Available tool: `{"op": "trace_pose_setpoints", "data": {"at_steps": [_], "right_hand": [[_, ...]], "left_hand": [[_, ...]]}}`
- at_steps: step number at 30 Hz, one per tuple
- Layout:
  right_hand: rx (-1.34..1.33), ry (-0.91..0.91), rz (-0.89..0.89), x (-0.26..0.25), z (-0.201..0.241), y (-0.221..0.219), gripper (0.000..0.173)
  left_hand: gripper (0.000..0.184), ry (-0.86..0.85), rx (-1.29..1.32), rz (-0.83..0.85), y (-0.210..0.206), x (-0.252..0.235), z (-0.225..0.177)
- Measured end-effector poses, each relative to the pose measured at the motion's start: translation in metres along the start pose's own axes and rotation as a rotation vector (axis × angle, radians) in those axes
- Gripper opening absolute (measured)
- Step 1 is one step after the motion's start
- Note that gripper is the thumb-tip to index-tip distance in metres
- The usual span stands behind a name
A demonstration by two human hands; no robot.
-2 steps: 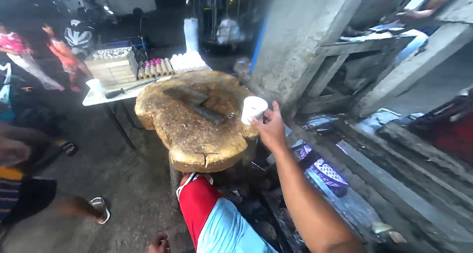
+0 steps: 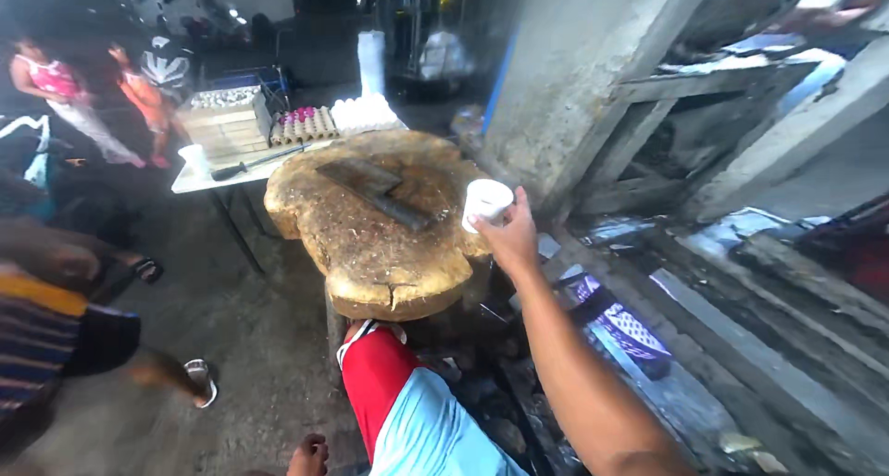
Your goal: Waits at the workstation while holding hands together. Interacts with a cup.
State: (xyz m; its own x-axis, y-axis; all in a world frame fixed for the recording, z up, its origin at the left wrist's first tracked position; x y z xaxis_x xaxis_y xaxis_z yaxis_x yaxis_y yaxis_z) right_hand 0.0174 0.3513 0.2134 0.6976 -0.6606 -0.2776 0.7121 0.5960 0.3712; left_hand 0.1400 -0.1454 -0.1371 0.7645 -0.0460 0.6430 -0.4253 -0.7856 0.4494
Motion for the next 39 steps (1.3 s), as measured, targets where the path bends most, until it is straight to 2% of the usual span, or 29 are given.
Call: {"op": "trace_pose_setpoints", "data": {"at_steps": [2,6,8,10,13,20,25,30,32,36,38,39], "right_hand": [[0.013,0.006,-0.002,-0.005,0.002,-0.009,0.111],[0.048,0.010,-0.060,-0.010,0.007,-0.014,0.085],[0.052,0.044,-0.072,-0.006,0.015,-0.012,0.081],[0.034,0.090,-0.059,0.003,0.027,-0.010,0.080],[-0.065,0.168,0.040,0.028,0.050,-0.013,0.081],[-0.468,0.310,0.383,0.118,0.108,-0.046,0.076],[-0.677,0.384,0.637,0.178,0.147,-0.103,0.081],[-0.804,0.448,0.826,0.221,0.190,-0.189,0.084],[-0.810,0.488,0.877,0.235,0.209,-0.221,0.084],[-0.743,0.573,0.989,0.236,0.262,-0.269,0.089],[-0.819,0.540,1.129,0.232,0.292,-0.288,0.087],[-0.836,0.541,1.195,0.231,0.309,-0.292,0.085]], "left_hand": [[0.037,-0.020,-0.136,0.051,-0.005,0.008,-0.001],[0.038,-0.037,-0.301,0.098,-0.001,0.029,-0.001],[0.037,-0.065,-0.274,0.028,0.007,0.038,0.000],[0.035,-0.085,-0.113,-0.086,0.015,0.047,0.001],[0.034,-0.028,0.046,-0.169,0.020,0.053,0.004],[0.039,-0.037,-0.165,-0.018,0.004,0.047,-0.001],[0.041,-0.039,-0.143,0.021,0.011,0.038,-0.013],[0.041,0.027,0.008,0.097,0.018,0.018,-0.027],[0.041,0.041,0.030,0.190,0.014,0.022,-0.029],[0.047,0.071,-0.037,0.365,0.013,0.023,-0.034],[0.043,0.096,0.094,0.381,0.016,0.013,-0.022],[0.041,0.118,0.220,0.331,0.020,0.013,-0.017]]}}
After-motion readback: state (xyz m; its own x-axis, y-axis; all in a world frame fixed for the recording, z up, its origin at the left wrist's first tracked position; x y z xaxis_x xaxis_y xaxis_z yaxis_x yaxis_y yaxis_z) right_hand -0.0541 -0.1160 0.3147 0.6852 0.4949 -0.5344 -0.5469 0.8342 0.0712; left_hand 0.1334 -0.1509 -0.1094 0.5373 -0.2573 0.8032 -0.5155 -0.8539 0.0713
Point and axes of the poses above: each hand's wrist, its own x-axis away from the middle knuckle, its own y-axis out of the back of the hand, z = x × y, the point moved 3 cm from there along -x, towards the middle knuckle, and after that the axes turned 3 degrees about -x, right-handed, at the moved point
